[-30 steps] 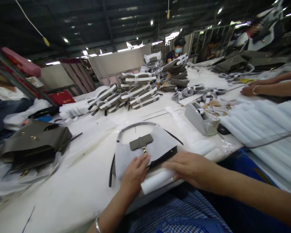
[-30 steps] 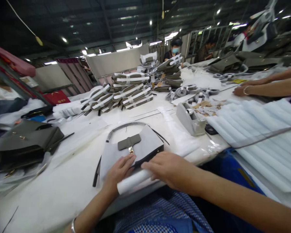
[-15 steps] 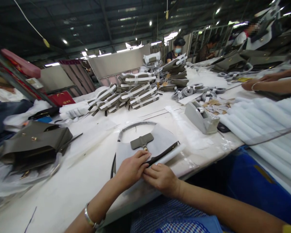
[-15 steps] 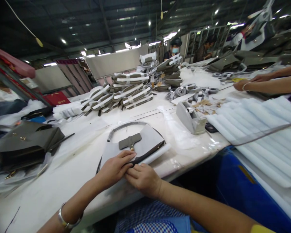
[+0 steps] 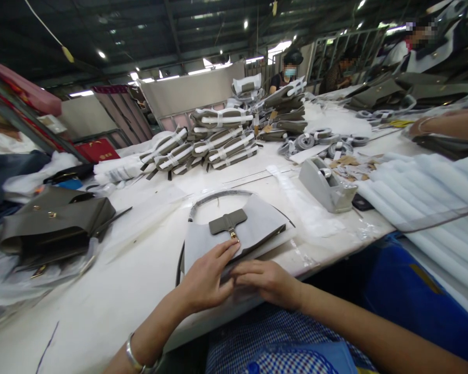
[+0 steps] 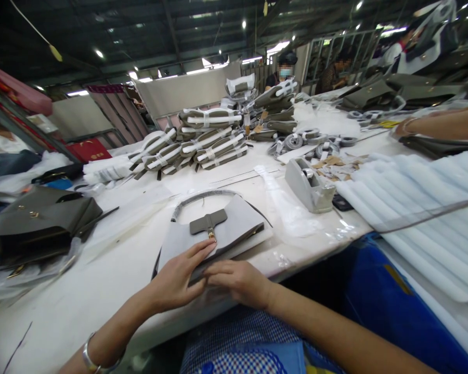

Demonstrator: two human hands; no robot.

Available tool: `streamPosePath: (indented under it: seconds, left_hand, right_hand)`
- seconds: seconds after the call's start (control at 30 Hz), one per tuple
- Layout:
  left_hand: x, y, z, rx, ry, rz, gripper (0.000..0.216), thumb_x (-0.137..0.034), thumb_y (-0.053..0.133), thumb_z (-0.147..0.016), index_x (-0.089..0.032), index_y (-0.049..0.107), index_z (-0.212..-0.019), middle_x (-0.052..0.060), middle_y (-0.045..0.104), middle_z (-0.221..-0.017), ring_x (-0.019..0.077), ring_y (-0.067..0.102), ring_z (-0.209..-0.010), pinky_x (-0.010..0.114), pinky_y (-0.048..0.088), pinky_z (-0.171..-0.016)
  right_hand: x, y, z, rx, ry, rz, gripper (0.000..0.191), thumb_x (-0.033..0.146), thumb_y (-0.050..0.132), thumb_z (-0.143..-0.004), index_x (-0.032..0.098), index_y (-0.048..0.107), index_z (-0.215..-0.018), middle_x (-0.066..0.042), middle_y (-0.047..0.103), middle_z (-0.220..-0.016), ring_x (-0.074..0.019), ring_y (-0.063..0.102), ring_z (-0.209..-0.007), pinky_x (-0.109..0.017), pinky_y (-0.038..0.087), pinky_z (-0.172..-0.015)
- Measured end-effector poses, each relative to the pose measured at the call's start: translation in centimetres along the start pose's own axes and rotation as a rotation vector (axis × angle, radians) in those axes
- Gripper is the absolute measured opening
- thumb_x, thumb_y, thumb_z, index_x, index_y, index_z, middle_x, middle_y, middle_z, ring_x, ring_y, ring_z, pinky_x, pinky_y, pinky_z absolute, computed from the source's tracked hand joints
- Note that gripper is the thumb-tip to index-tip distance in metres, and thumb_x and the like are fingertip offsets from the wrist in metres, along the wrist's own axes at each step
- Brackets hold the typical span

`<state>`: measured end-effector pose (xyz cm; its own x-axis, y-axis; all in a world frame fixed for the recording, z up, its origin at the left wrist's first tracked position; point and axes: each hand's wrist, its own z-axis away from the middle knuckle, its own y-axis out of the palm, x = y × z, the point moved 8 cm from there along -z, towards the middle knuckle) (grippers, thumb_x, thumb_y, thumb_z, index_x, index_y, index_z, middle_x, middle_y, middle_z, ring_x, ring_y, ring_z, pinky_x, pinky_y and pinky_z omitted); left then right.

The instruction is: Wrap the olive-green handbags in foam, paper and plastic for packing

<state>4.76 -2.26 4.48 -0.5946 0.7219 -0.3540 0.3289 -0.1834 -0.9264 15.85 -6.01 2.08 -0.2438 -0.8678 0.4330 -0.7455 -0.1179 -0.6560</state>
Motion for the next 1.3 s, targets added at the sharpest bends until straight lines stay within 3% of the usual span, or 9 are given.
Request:
streamPosePath:
  seconds: [0.13,0.33,0.7,0.8,0.9,0.97,1.1,1.2,1.3]
  left_hand:
    - [0.3,1.2,0.5,-0.069,-0.013,-0.096,0.06,-0.017,0.055,-0.092,-0.024,0.034,-0.147,0.01,0.042,-0.152,0.0234,0.045,-0.137,0.045,0.043,-0.113]
    - [0.2,1.9,0.5,-0.122,-0.044,-0.201,0.061,-0.011,0.051,-0.092,-0.02,0.031,-0.148,0.01,0.041,-0.153,0.0218,0.043,-0.138,0.046,0.04,-0.115]
    - [0.6,2.7,0.8,-0.171,-0.095,-0.34,0.062,0.002,0.038,-0.09,-0.02,0.035,-0.147,0.005,0.037,-0.156,0.0172,0.038,-0.141,0.041,0.038,-0.116]
    - [0.4,2.8,0.8,-0.185,-0.088,-0.362,0.063,0.003,0.036,-0.089,-0.02,0.036,-0.147,0.004,0.038,-0.155,0.0169,0.038,-0.141,0.041,0.039,-0.115]
    - [0.4,2.9,0.8,-0.183,-0.084,-0.381,0.063,0.003,0.035,-0.089,-0.019,0.035,-0.148,0.004,0.038,-0.155,0.017,0.038,-0.141,0.04,0.039,-0.115]
    - [0.5,3.0,0.8,-0.173,-0.098,-0.393,0.063,0.003,0.035,-0.089,-0.019,0.034,-0.148,0.004,0.037,-0.156,0.0169,0.037,-0.142,0.04,0.039,-0.116]
    - [0.3,2.9,0.2,-0.166,-0.158,-0.422,0.061,0.001,0.038,-0.09,-0.019,0.037,-0.147,0.005,0.035,-0.157,0.0186,0.037,-0.142,0.04,0.04,-0.114]
    - [-0.4,2.4,-1.0,-0.186,-0.222,-0.47,0.049,-0.014,0.048,-0.093,-0.015,0.044,-0.142,0.01,0.027,-0.16,0.0269,0.035,-0.143,0.045,0.045,-0.109]
    - [-1.2,2.5,-2.0,-0.19,-0.253,-0.564,0.052,-0.02,0.052,-0.094,-0.018,0.042,-0.145,0.01,0.026,-0.16,0.0359,0.032,-0.143,0.053,0.049,-0.101]
  right_hand:
    - [-1.0,-4.1,1.9,-0.038,-0.056,0.166,0.03,0.005,0.042,-0.096,0.014,0.065,-0.114,-0.01,0.069,-0.119,-0.0182,0.059,-0.119,-0.035,0.052,-0.101]
    - [-3.8,-8.0,4.2,-0.083,0.106,0.629,0.022,0.017,0.058,-0.095,0.018,0.067,-0.116,-0.008,0.071,-0.111,-0.0241,0.063,-0.1,-0.041,0.052,-0.089]
    - [-3.6,-7.2,3.0,-0.111,0.075,0.76,0.021,0.01,0.059,-0.093,0.018,0.067,-0.111,-0.008,0.07,-0.111,-0.0231,0.062,-0.102,-0.04,0.049,-0.094]
    - [-3.1,-8.1,1.6,-0.06,0.036,0.798,0.04,0.012,0.061,-0.093,0.024,0.059,-0.131,-0.007,0.062,-0.131,-0.0268,0.052,-0.127,-0.05,0.036,-0.113]
    - [-4.3,-7.7,0.3,0.112,-0.017,0.783,0.053,0.012,0.053,-0.097,0.027,0.043,-0.147,-0.005,0.05,-0.146,-0.0266,0.041,-0.139,-0.056,0.026,-0.12]
    - [-5.3,-7.2,0.2,0.145,-0.068,0.722,0.05,0.011,0.049,-0.099,0.024,0.043,-0.147,-0.004,0.055,-0.142,-0.0231,0.049,-0.133,-0.05,0.033,-0.118]
    - [-6.8,-6.8,1.1,0.058,-0.064,0.651,0.047,0.006,0.045,-0.097,0.022,0.051,-0.142,-0.005,0.062,-0.133,-0.0208,0.06,-0.122,-0.044,0.046,-0.109]
    - [-7.2,-6.5,1.6,0.024,-0.032,0.648,0.045,0.007,0.046,-0.097,0.022,0.054,-0.138,-0.006,0.063,-0.132,-0.0207,0.061,-0.12,-0.044,0.048,-0.108]
    - [-6.8,-6.4,1.5,-0.001,-0.029,0.669,0.036,0.012,0.048,-0.099,0.02,0.06,-0.132,-0.006,0.066,-0.128,-0.0198,0.062,-0.118,-0.043,0.048,-0.106]
